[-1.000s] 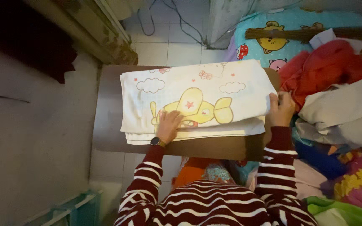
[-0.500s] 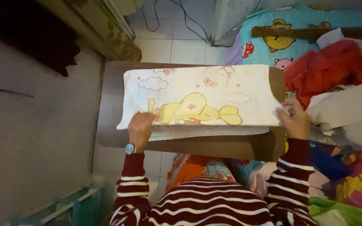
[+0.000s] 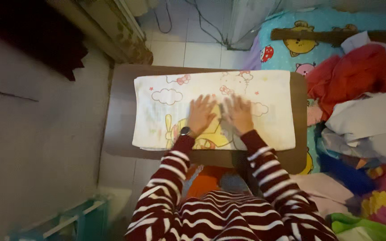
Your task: The person folds a white towel with a cartoon airplane design on a small table, smoothing and aligning the edges before folding it into a compact rectangle. They then pick up another white towel with a Hello Kitty design and begin folding it similarly.
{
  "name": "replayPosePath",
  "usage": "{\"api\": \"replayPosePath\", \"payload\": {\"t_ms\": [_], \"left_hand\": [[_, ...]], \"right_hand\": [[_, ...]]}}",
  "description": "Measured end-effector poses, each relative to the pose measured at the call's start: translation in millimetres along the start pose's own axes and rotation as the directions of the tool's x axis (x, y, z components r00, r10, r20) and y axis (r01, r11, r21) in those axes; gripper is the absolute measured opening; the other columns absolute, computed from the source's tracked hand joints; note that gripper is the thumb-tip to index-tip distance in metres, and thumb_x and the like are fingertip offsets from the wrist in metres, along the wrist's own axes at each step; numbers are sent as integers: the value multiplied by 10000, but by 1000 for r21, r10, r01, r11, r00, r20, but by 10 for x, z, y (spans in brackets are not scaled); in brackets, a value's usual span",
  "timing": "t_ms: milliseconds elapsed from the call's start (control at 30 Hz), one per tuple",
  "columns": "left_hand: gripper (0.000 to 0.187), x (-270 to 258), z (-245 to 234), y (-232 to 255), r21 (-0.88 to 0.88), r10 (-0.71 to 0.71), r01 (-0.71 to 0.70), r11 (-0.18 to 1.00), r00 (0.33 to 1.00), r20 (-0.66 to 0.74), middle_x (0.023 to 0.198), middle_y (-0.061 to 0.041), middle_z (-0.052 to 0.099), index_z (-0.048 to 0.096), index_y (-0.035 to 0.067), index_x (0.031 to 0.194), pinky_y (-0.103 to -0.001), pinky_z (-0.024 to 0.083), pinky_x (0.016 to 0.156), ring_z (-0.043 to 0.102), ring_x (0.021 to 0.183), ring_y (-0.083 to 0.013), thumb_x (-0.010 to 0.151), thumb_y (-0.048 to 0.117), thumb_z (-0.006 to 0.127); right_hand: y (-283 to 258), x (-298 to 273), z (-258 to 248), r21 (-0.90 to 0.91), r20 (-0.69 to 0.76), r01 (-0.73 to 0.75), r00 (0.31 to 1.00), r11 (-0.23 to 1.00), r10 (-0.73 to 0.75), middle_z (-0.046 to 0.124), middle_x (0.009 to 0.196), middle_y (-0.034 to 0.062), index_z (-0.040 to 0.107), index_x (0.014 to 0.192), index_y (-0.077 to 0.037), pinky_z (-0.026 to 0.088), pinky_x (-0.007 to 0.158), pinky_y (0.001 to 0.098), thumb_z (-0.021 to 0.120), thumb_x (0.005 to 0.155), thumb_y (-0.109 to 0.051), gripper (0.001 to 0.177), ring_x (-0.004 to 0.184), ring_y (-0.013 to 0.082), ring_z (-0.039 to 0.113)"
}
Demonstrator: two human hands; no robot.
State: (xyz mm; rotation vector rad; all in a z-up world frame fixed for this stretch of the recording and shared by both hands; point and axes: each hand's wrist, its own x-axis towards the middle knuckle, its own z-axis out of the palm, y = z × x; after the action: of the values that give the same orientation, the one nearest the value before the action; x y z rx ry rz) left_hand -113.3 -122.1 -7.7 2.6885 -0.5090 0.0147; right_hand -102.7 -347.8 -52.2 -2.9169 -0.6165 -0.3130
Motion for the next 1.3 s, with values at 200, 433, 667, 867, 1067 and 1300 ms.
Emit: {"api": "replayPosePath", "payload": {"t_ms": [200,433,667,867,1067,1300], "left_hand": [[686,204,46,-260,124,-122,115,986,991,54,1628,-140,303,405,168,1531,-682,123,1154,196,1507,-370,979,563,500],[588,-670,66,-1346,240,-446,521,819,842,-305,1656,-169,301,465,207,1541,-648,172,1197,203,1535,-394,1015,467,508],[559,-1317,-185,-1348,182,-692,737,651,675,-255,1581,-176,430,465,210,1514,-608,393,1083,391,1446,-398,973,256,597],[605,-1245,-454,-1234,285,-857,854,435,490,-162,1452,-214,484,390,217,1546,-595,479,922,603,1118,-414,989,309,608],[756,-1218,-592,-1270,201,-902,918,343,381,-202,1239,-229,563,386,182,1530,-505,585,692,682,940,-384,891,418,716],[512,-1335,-624,-1503,245,-872,893,377,431,-230,831,-162,725,701,44,1038,-430,600,608,738,708,-302,940,547,712]], "right_hand": [[218,272,340,89,54,-79,996,993,74,344,1627,147,445,1565,-158,211,1159,666,562,936,-544,747,1495,363,275],[993,-344,-192,40,-78,-489,868,871,491,515,1462,284,502,1447,33,370,1087,597,723,902,-435,752,1357,442,471],[1130,-987,-483,36,79,-780,626,625,776,660,1101,318,615,1239,20,517,841,575,756,864,-385,570,994,494,644],[1236,-1153,-492,-54,165,-793,592,607,789,715,939,306,658,1019,27,548,769,573,784,837,-421,499,871,488,697],[1236,-1092,-428,-113,96,-759,634,642,767,715,899,304,678,987,25,555,765,561,767,888,-419,464,841,479,703],[1354,-917,-553,-74,123,-720,680,690,723,707,893,298,729,890,18,549,730,569,783,896,-439,460,818,490,691]]}}
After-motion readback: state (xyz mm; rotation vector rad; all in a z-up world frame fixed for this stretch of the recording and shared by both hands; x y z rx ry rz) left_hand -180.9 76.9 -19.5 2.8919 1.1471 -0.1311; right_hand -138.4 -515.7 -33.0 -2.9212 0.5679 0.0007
